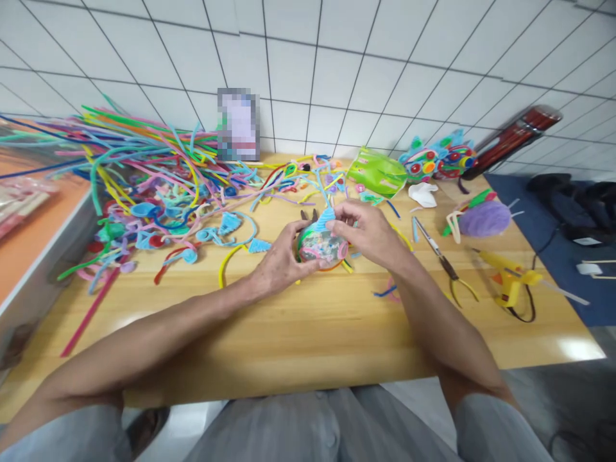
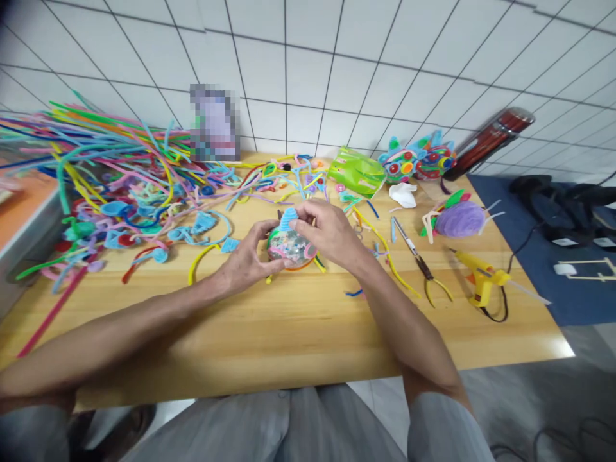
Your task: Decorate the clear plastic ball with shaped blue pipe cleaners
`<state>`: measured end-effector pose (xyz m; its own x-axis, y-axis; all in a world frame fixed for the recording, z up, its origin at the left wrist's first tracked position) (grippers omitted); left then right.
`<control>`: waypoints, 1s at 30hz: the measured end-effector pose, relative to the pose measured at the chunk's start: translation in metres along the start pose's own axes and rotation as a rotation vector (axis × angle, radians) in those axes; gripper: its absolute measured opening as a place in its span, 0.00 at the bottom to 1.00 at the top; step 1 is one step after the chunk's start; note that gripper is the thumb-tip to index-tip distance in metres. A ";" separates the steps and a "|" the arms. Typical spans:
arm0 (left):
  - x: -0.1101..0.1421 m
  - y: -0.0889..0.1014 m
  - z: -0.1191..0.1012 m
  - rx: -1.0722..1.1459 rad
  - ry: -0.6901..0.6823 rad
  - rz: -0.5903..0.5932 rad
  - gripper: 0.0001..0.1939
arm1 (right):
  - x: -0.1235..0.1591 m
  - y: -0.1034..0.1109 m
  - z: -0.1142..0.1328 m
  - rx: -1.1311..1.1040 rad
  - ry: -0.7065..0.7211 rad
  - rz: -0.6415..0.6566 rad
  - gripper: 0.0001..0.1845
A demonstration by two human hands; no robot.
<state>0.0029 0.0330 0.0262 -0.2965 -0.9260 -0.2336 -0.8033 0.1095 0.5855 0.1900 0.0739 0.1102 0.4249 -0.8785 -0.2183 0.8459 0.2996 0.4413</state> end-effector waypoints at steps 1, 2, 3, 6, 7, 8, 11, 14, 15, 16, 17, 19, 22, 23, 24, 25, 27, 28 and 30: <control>0.001 0.001 0.000 0.015 -0.005 -0.002 0.40 | -0.001 -0.001 0.002 0.027 0.015 0.019 0.06; 0.001 0.002 -0.001 0.027 -0.013 -0.009 0.40 | -0.002 -0.003 0.004 0.054 0.032 0.030 0.05; 0.001 0.005 -0.003 0.037 -0.023 -0.023 0.40 | -0.003 -0.004 0.005 0.078 0.046 0.033 0.05; -0.001 0.017 -0.008 0.070 -0.042 -0.101 0.30 | -0.003 -0.009 0.008 0.121 0.068 0.039 0.05; -0.003 0.020 -0.009 0.082 -0.045 -0.124 0.24 | -0.003 -0.011 0.007 0.129 0.073 0.039 0.05; -0.006 0.023 -0.010 0.093 -0.049 -0.141 0.19 | -0.004 -0.013 0.007 0.135 0.079 0.039 0.06; -0.013 0.027 -0.011 0.104 -0.054 -0.171 0.09 | -0.004 -0.015 0.005 0.123 0.090 0.030 0.07; -0.017 0.025 -0.008 0.094 -0.021 -0.192 0.06 | 0.001 -0.010 -0.002 0.037 0.050 -0.011 0.07; -0.017 0.025 -0.008 0.090 -0.007 -0.198 0.05 | 0.005 -0.007 -0.006 0.002 0.026 -0.037 0.09; -0.017 0.025 -0.007 0.088 0.004 -0.202 0.05 | 0.010 -0.004 -0.010 -0.027 0.001 -0.065 0.11; -0.017 0.024 -0.007 0.087 0.011 -0.200 0.05 | 0.015 -0.001 -0.014 -0.046 -0.022 -0.092 0.14; -0.017 0.024 -0.008 0.085 0.022 -0.194 0.04 | 0.027 0.001 -0.022 -0.050 -0.050 -0.114 0.20; -0.017 0.025 -0.009 0.076 0.030 -0.196 0.03 | 0.041 -0.004 -0.030 -0.023 -0.049 -0.059 0.32; -0.018 0.025 -0.010 0.072 0.028 -0.202 0.03 | 0.044 -0.008 -0.031 -0.014 -0.042 -0.036 0.37; -0.018 0.026 -0.009 0.070 0.025 -0.207 0.03 | 0.046 -0.011 -0.032 -0.003 -0.035 -0.015 0.41; -0.019 0.025 -0.009 0.070 0.024 -0.208 0.03 | 0.048 -0.015 -0.032 0.010 -0.028 -0.001 0.44; -0.020 0.024 -0.007 0.079 0.029 -0.202 0.04 | 0.049 -0.021 -0.033 0.038 -0.016 0.014 0.48; -0.020 0.024 -0.006 0.085 0.032 -0.195 0.04 | 0.049 -0.023 -0.033 0.049 -0.010 0.016 0.48; -0.021 0.023 -0.005 0.104 0.025 -0.188 0.06 | 0.048 -0.026 -0.033 0.060 0.006 0.010 0.48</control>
<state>-0.0072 0.0528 0.0483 -0.1245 -0.9421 -0.3115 -0.8926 -0.0308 0.4498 0.1995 0.0361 0.0595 0.4359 -0.8730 -0.2188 0.8208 0.2858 0.4946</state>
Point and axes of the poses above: each hand's wrist, its own x-axis away from the middle knuckle, its own y-axis out of the back of the hand, z = x × y, the point moved 4 cm from there along -x, towards the middle knuckle, and after that the axes turned 13 degrees about -x, right-handed, at the moved point
